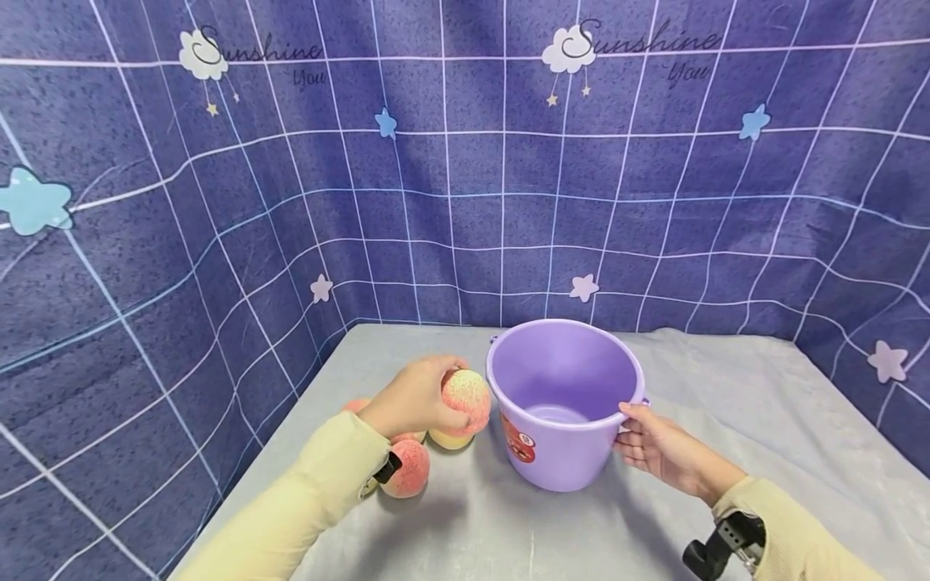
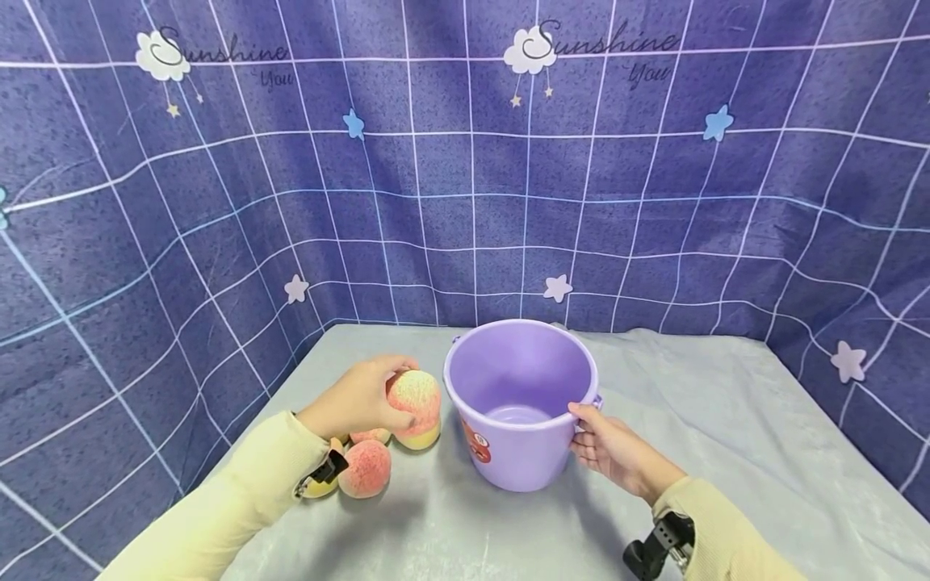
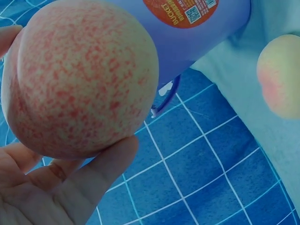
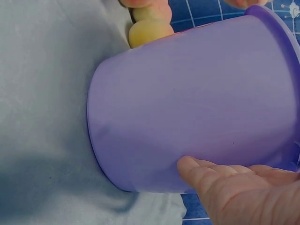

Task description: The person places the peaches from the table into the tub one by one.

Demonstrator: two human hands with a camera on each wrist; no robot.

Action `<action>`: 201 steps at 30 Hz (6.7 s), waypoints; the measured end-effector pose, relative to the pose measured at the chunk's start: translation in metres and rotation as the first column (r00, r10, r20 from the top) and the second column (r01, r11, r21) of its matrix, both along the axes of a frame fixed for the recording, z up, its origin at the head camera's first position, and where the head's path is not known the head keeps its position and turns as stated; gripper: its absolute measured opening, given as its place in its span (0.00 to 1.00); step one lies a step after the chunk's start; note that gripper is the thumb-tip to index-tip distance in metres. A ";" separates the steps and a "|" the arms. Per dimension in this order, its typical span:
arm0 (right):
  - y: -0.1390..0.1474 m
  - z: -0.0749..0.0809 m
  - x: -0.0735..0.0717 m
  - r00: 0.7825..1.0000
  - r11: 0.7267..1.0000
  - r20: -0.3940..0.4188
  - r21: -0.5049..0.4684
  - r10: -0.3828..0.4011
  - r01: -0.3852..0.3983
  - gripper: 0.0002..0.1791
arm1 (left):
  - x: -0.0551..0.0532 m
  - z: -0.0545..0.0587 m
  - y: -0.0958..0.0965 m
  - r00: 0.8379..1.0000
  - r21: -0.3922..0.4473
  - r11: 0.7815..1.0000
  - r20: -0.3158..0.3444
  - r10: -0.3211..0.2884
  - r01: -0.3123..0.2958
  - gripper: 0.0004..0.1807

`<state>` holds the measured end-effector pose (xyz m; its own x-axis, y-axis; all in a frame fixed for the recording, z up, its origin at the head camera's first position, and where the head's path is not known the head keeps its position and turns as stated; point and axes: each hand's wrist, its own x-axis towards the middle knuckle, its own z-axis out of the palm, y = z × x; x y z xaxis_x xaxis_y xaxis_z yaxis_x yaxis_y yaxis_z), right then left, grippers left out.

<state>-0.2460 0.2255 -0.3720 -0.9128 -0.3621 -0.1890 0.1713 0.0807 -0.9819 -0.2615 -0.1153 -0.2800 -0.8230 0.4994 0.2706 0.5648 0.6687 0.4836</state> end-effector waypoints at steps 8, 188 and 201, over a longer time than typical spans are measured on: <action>-0.001 0.000 0.001 1.000 1.000 0.005 -0.002 -0.011 0.011 0.44 | -0.001 0.005 0.005 0.998 0.073 0.996 -0.028 0.050 -0.048 0.26; -0.005 0.000 0.004 0.994 0.993 -0.007 -0.053 -0.106 0.106 0.42 | -0.050 0.032 0.142 0.974 -0.239 0.965 0.169 0.151 -0.108 0.25; -0.005 0.000 0.005 0.995 0.993 -0.007 -0.052 -0.103 0.103 0.42 | -0.048 0.032 0.141 0.973 -0.234 0.967 0.180 0.141 -0.097 0.17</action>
<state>-0.2414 0.2205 -0.3719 -0.9475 -0.2750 -0.1634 0.1664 0.0128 -0.9860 -0.3098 0.0256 -0.2476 -0.9057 0.4239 -0.0071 0.3846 0.8285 0.4071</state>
